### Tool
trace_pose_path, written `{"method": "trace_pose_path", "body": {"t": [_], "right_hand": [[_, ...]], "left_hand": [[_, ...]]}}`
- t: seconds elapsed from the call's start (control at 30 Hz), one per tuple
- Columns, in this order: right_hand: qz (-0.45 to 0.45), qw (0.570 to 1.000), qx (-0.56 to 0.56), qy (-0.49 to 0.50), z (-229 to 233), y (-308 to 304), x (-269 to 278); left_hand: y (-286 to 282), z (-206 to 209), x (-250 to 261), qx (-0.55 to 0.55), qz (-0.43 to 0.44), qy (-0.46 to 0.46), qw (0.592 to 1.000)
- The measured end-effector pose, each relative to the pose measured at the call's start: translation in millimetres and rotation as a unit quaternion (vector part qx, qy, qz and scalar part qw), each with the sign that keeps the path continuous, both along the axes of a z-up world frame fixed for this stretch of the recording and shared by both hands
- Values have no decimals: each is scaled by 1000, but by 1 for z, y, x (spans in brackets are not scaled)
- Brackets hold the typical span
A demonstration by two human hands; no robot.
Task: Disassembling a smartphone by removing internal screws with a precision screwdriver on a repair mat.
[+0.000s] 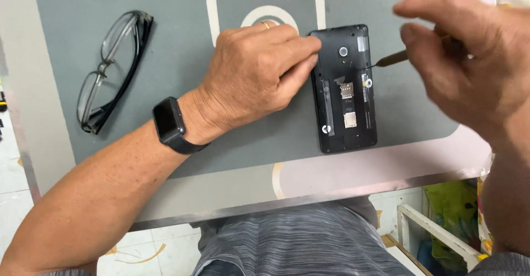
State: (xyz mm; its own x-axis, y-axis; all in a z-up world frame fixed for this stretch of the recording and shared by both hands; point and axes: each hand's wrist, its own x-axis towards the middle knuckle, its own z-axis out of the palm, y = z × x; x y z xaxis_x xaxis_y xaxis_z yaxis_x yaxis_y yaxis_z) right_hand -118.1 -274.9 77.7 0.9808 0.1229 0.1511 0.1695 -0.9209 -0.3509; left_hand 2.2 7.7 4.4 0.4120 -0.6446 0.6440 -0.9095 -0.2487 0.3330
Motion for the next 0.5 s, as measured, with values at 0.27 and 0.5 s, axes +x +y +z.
{"method": "trace_pose_path", "body": {"t": [0.27,0.5], "right_hand": [[-10,997,-74,19,24,19,3],[34,993,-109,-26,26,23,9]], "left_hand": [[2,10,-5,-4,10,-39,999],[-11,23,-60,-23,-189,-71,979]]}}
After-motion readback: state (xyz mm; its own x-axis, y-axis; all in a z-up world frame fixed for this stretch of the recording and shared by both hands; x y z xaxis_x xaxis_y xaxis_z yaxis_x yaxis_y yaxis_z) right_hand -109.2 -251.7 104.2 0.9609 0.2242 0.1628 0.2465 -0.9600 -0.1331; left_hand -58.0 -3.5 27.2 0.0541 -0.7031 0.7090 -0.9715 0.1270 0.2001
